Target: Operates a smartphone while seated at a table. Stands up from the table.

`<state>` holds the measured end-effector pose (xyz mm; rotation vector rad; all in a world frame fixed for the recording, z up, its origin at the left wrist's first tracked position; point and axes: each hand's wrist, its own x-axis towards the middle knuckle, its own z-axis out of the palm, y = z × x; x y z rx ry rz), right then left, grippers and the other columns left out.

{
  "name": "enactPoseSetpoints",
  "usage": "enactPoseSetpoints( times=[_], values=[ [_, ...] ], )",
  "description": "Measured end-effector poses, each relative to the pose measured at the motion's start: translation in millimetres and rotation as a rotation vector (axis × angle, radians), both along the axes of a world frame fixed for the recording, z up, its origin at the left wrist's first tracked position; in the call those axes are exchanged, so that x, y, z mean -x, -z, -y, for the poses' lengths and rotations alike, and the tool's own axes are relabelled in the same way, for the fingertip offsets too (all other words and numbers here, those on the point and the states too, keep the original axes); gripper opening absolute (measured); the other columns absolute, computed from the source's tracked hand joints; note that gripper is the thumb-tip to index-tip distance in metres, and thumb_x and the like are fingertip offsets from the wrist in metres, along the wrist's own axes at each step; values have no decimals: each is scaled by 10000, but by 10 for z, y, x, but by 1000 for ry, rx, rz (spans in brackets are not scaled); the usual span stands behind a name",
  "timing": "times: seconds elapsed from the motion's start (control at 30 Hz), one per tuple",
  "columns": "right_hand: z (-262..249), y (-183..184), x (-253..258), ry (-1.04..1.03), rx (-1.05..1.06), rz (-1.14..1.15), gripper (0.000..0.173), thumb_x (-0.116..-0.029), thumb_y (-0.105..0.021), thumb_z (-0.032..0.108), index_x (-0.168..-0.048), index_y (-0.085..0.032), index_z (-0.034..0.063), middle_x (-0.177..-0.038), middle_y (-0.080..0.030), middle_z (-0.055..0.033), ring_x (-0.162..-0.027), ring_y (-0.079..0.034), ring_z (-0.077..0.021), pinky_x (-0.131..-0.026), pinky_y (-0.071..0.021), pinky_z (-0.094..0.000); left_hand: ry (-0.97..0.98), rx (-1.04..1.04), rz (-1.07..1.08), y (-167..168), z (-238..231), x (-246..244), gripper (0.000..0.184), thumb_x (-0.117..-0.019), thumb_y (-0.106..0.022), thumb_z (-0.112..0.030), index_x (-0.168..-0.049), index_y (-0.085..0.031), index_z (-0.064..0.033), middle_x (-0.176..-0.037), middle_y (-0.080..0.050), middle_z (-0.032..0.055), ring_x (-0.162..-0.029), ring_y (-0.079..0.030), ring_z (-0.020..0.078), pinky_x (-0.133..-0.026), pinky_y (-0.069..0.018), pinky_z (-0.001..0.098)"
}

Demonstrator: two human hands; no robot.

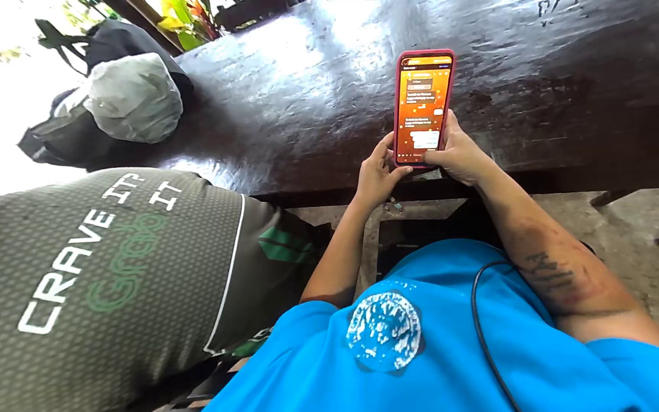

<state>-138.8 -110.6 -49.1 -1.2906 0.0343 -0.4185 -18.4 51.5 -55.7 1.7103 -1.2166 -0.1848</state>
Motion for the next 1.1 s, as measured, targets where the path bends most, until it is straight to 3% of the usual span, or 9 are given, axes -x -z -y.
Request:
enactPoseSetpoints(
  times=[0.3,0.53,0.77,0.93,1.1],
  values=[
    [-2,6,-3,26,29,-23,983,-746,-654,-227,-1537,-172,105,-1367,-585,-118,-1167,-671,-177,-961,-593,-335,-14,7,41,42,-4,-4,714,-851,-794,-41,-1468,-445,40,-947,-684,82,-714,-573,59,-673,-487,212],
    [-1,26,-15,44,32,-29,989,-751,-630,-239,-1550,-159,103,-1370,-587,-127,-1160,-676,-185,-956,-595,-342,-5,7,13,31,-7,16,714,-850,-790,-31,-1469,-441,43,-1025,-717,88,-784,-634,60,-721,-524,217],
    [-5,22,-7,42,40,-29,963,-749,-613,-217,-1542,-169,103,-1373,-586,-122,-1167,-672,-184,-952,-599,-349,-22,-3,51,22,-7,18,706,-847,-799,-51,-1459,-457,35,-971,-709,73,-721,-588,56,-670,-494,220],
    [-2,20,-3,23,23,-3,921,-768,-602,-228,-1522,-193,105,-1354,-599,-121,-1154,-678,-190,-953,-595,-349,-2,5,18,30,-9,16,705,-842,-794,-29,-1456,-452,36,-1008,-715,89,-798,-653,83,-738,-546,245],
    [-8,20,-2,25,20,-8,922,-760,-591,-233,-1520,-192,103,-1351,-599,-112,-1150,-678,-175,-947,-595,-335,-13,-4,7,29,-7,15,714,-842,-797,-28,-1462,-446,23,-1001,-708,76,-766,-626,70,-708,-524,229]
  ],
)
